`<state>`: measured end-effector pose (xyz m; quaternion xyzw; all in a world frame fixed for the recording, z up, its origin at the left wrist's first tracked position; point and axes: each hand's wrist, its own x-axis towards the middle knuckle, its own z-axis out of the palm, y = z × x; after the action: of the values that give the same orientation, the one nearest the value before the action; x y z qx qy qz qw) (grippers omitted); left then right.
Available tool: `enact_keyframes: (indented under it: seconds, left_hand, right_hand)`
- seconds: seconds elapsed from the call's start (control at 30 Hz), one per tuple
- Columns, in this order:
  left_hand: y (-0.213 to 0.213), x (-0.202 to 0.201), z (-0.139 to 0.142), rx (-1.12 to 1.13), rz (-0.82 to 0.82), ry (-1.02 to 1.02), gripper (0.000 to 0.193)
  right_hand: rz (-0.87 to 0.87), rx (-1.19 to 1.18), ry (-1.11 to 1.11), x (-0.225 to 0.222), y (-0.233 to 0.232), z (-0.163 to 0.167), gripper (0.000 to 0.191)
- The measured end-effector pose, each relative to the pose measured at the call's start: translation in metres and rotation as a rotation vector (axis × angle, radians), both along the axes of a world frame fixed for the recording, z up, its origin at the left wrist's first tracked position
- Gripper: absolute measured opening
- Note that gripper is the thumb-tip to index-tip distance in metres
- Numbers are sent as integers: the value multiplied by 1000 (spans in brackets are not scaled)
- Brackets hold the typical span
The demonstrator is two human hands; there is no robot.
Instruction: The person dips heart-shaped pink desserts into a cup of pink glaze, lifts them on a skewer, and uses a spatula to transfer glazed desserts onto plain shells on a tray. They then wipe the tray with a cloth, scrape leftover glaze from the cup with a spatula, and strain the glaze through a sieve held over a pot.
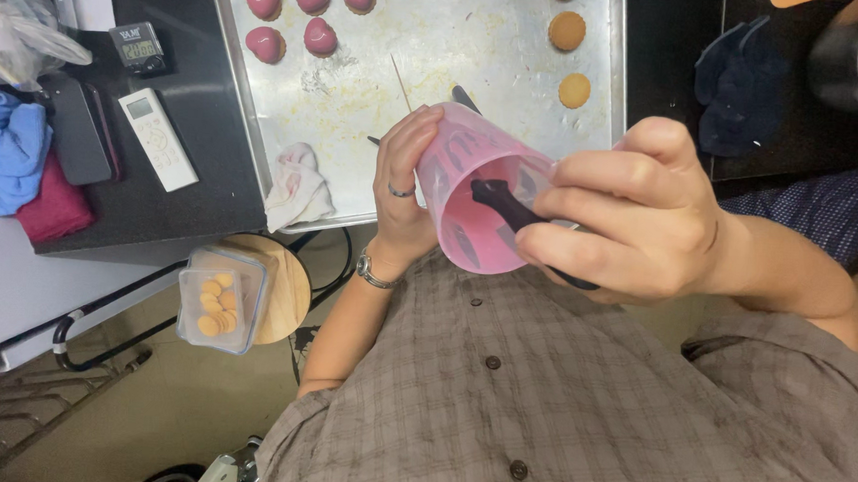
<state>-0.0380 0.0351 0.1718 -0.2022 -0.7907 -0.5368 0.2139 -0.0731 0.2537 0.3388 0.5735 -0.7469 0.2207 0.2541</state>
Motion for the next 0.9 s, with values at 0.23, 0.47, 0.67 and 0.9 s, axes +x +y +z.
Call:
enact_keyframes:
  seconds: [0.23, 0.47, 0.67, 0.9]
  left_hand:
    - [-4, 1, -1, -8, -19, 24, 82]
    - [-4, 3, -7, 3, 3, 4, 80]
    - [-4, 6, -8, 27, -46, -32, 80]
    - [-2, 8, -7, 29, -48, -31, 81]
  right_hand:
    - [125, 62, -164, 4, 6, -1, 18]
    - [-7, 137, -12, 6, 14, 0, 18]
    - [84, 60, -70, 1, 4, -1, 16]
    - [-31, 106, -17, 2, 12, 5, 13]
